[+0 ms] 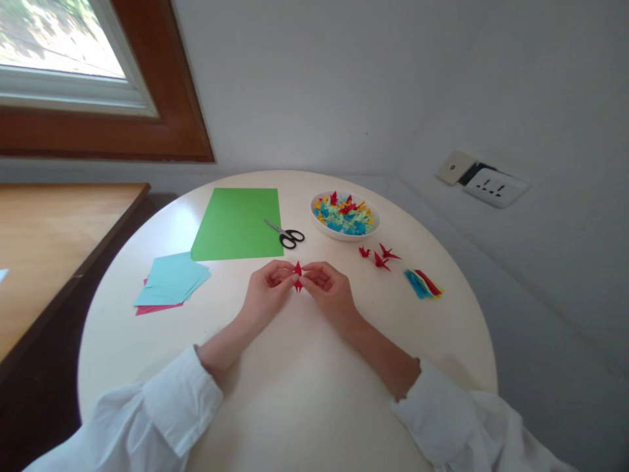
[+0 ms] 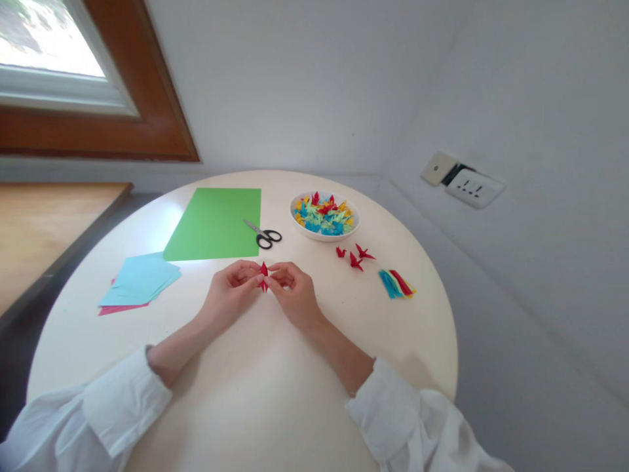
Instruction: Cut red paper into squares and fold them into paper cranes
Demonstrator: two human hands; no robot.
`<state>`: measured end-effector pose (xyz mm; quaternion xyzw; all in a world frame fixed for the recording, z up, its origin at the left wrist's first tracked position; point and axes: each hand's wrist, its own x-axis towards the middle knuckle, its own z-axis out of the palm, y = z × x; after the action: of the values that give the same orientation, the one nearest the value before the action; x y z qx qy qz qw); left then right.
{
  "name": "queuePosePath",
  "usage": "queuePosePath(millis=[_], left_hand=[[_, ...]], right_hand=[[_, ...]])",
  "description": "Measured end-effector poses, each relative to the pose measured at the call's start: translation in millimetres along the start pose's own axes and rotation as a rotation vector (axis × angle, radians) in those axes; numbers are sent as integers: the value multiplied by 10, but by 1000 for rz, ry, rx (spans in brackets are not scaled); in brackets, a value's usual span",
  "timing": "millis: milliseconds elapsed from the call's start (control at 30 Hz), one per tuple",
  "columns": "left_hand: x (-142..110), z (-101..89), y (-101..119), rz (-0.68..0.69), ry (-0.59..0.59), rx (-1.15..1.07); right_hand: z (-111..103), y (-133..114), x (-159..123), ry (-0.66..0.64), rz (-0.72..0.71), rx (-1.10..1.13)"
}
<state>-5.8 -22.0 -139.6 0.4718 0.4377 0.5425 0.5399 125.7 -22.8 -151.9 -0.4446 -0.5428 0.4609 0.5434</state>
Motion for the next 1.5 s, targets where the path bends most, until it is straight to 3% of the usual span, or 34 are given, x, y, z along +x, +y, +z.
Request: queuePosePath(millis=[200,500,1267,1500], left_hand=[[4,-10,-7,32,-37,18],[-10,-14,35,90,-54,34],[-27,-26,41,77,-42,196],[-29,-13,39,79,-69,173]], right_hand=[[5,-8,5,41,1,21],[-9,-25,16,-22,19,83],[-33,-33,32,-29,9,82],[-38,-48,19,-68,66,134]])
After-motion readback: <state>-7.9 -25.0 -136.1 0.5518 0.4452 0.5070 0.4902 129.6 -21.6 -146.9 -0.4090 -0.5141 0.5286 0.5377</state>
